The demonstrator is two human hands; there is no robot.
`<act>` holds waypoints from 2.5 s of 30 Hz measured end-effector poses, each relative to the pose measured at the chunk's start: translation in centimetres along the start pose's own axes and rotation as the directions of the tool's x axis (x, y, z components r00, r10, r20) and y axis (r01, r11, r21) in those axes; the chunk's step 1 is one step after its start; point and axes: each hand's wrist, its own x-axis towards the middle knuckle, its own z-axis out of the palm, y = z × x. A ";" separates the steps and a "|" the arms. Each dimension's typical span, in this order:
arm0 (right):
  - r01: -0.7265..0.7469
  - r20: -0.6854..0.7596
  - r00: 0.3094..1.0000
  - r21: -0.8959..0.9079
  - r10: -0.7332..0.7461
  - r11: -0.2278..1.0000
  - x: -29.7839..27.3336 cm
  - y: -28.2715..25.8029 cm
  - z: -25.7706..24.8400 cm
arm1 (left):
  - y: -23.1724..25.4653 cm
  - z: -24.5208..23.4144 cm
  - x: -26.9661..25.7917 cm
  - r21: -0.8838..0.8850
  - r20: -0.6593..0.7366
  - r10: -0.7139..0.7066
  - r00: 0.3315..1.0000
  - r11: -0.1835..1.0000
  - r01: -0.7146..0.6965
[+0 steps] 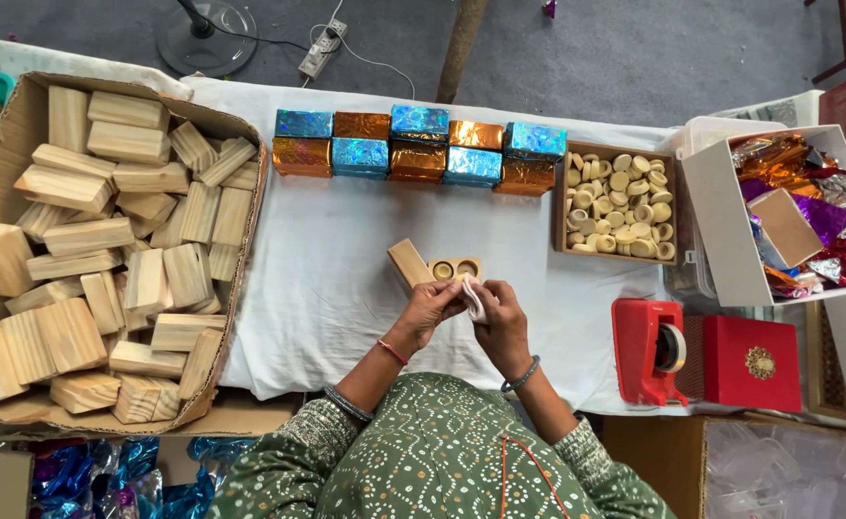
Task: The person wipes a small wooden block with a cloth, then wraps it in shiny orange foil using a tape dispenser to secure the edges. The wrapped block is placed with other similarly wrapped blocks on the table.
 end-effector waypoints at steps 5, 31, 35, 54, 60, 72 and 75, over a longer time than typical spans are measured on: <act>0.084 -0.012 0.996 -0.085 -0.085 0.993 -0.6 0.2 0.7 | 0.0 0.7 -0.6 0.064 -0.011 0.126 0.992 0.990 -0.125; -0.163 0.039 0.987 0.305 0.158 0.938 0.8 1.3 0.2 | 0.4 1.2 -0.1 0.206 -0.066 0.104 0.992 0.975 -0.088; -0.021 0.065 0.998 0.126 0.013 0.992 0.0 1.8 0.8 | -0.3 0.4 -0.6 0.566 -0.019 0.183 0.983 0.813 -0.140; -0.524 0.136 0.848 0.361 0.512 0.771 -6.3 9.1 6.5 | -3.4 -3.7 5.8 0.877 -0.163 0.467 0.869 0.472 -0.089; -0.614 0.114 0.782 0.302 0.612 0.729 -9.8 11.6 5.5 | -1.8 -1.3 8.8 0.999 -0.008 0.526 0.850 0.035 -0.013; -0.659 0.140 0.749 0.257 0.647 0.707 -11.4 13.6 4.3 | -2.9 -1.0 9.5 0.998 0.045 0.497 0.867 -0.068 -0.013; -0.627 0.143 0.776 0.281 0.615 0.726 -10.2 13.9 4.3 | -3.3 -1.8 9.1 0.998 0.065 0.590 0.805 -0.044 -0.048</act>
